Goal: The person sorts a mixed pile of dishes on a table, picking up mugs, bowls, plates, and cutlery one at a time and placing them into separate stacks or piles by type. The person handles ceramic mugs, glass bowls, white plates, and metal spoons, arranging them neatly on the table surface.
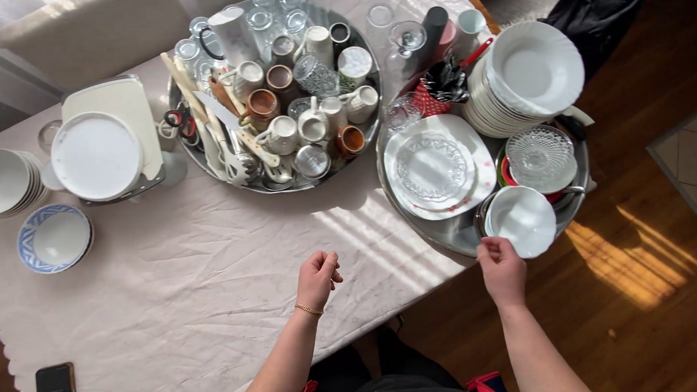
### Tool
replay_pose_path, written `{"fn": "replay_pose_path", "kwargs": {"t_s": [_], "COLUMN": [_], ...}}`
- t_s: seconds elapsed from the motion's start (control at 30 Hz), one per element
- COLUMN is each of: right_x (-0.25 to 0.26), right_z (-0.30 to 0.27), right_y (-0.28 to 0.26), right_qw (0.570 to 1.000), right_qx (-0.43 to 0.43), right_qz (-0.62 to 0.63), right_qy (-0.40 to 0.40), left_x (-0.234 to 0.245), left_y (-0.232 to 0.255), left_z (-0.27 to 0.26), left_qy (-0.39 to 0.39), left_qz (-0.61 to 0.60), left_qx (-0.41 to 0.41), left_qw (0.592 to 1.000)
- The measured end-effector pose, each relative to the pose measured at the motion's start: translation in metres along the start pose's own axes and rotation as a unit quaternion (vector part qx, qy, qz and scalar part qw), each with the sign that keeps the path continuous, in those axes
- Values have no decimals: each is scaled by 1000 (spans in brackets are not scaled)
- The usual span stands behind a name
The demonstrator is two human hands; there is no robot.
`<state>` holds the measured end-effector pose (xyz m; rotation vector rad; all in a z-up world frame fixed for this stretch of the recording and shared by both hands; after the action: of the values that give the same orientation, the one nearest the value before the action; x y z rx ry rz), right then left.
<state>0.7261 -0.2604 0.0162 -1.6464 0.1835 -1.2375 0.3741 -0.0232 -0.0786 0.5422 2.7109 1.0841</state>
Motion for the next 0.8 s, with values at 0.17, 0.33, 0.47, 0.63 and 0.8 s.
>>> {"fn": "replay_pose_path", "kwargs": {"t_s": [0.17, 0.33, 0.47, 0.63, 0.8], "right_x": [89, 95, 84, 87, 91], "right_z": [41, 68, 77, 76, 78], "right_y": [76, 140, 150, 141, 128], "right_qw": [981, 969, 971, 976, 976], "right_qx": [7, -143, -143, -145, -128], "right_qz": [-170, -202, -191, -158, -168], "right_qy": [97, -4, -33, -50, -59], "left_x": [-59, -99, -124, -160, -208], "left_y": [-3, -9, -7, -2, -15], "left_z": [-20, -25, -26, -31, -8], "left_qy": [-24, -38, -42, -49, -59], "left_qz": [21, 36, 49, 72, 167], "left_qx": [4, 7, 3, 10, 14], "left_qw": [999, 999, 998, 996, 984]}}
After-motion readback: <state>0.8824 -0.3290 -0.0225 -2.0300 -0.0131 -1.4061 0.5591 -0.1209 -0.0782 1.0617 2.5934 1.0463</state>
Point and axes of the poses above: each hand's wrist, its own z-axis towards the middle knuckle, its own x-axis out of the back of the hand, y = z × x, the point moved 8 cm from there along z, towards the middle knuckle, and after that the axes turned 15 degrees about x, right-handed, at the moved point
